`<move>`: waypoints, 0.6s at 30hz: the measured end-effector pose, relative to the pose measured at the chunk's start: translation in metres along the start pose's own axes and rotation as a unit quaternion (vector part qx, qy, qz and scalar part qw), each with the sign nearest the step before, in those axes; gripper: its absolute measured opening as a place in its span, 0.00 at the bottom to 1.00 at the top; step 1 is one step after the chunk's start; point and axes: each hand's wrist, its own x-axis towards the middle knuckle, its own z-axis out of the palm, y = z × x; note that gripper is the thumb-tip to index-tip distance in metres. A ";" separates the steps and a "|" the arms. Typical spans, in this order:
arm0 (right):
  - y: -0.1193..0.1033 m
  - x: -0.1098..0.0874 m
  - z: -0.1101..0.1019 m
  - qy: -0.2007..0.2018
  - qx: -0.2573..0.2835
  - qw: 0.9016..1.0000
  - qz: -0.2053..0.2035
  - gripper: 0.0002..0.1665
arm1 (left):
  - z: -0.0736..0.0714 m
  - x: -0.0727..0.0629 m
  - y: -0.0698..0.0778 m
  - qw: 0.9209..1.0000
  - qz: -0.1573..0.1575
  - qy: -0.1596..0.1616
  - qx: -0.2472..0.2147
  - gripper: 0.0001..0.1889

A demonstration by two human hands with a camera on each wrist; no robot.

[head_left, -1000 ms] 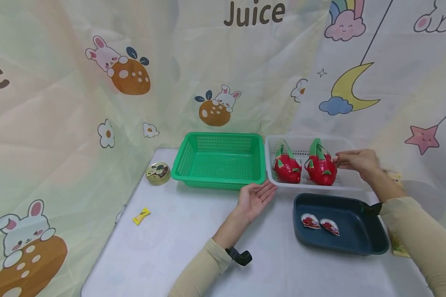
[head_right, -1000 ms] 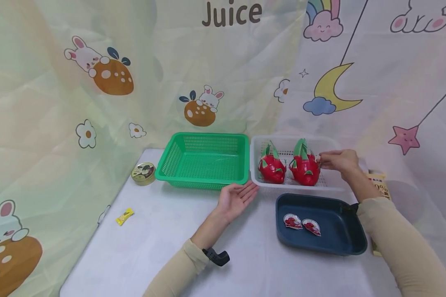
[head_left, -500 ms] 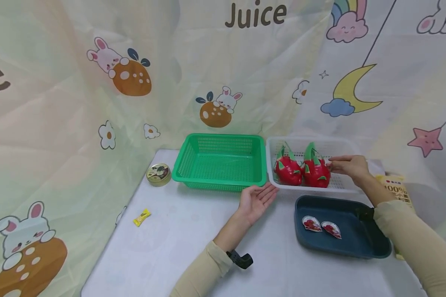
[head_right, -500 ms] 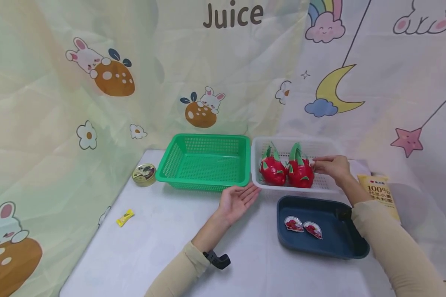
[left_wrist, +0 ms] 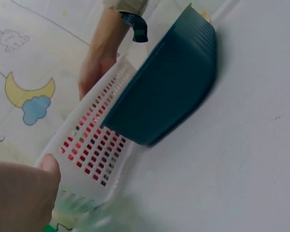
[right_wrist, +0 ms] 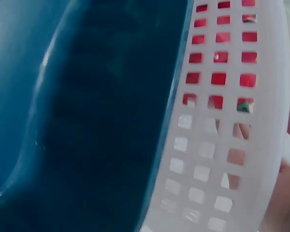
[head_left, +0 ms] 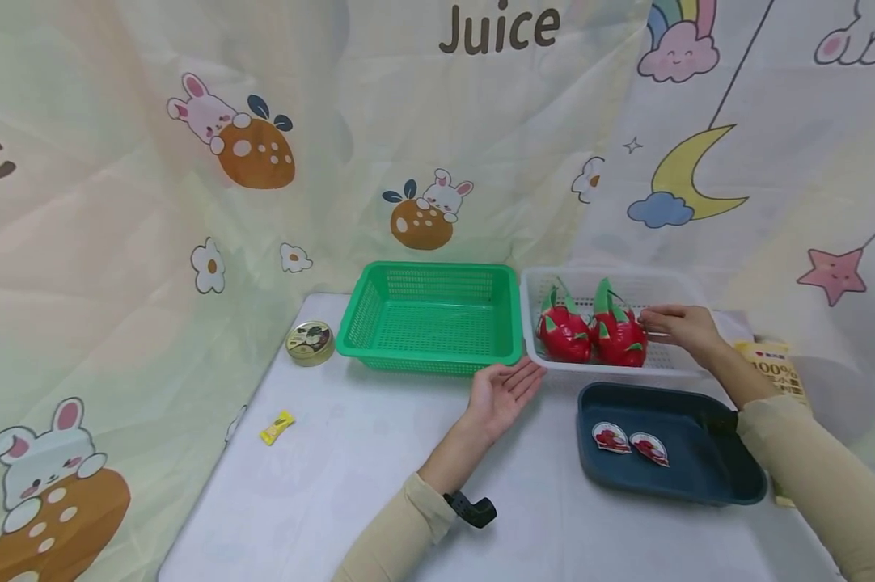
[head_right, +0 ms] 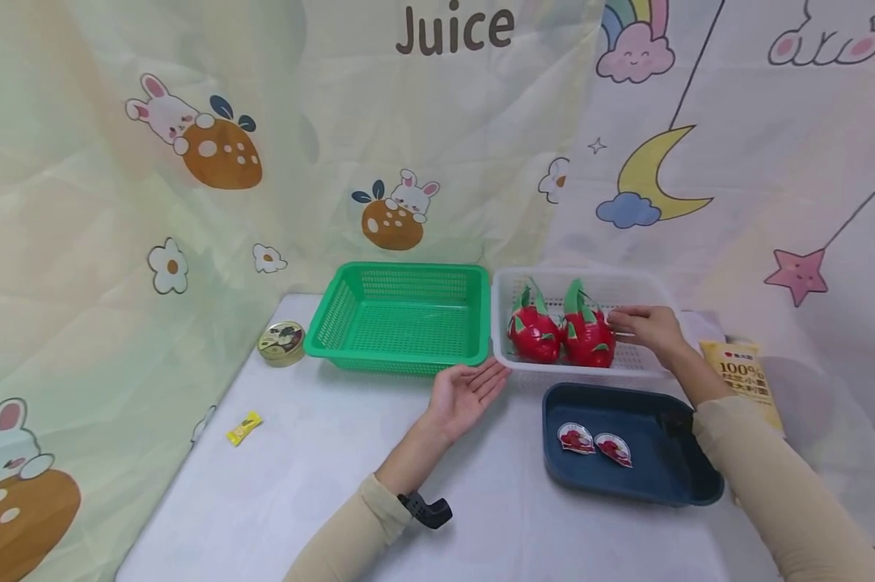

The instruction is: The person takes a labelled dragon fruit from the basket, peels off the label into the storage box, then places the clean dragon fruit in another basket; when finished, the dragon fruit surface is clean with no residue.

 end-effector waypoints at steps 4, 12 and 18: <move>-0.003 -0.004 0.003 0.027 -0.007 1.000 0.010 0.45 | 0.000 0.001 -0.001 1.000 -0.001 -0.005 0.004 0.26; -0.017 -0.017 0.009 0.109 -0.065 0.992 0.000 0.47 | -0.002 -0.013 0.007 0.998 -0.027 -0.020 0.046 0.27; -0.041 -0.038 0.012 0.161 -0.161 0.971 -0.073 0.42 | 0.004 -0.036 0.032 0.992 -0.025 -0.049 0.114 0.28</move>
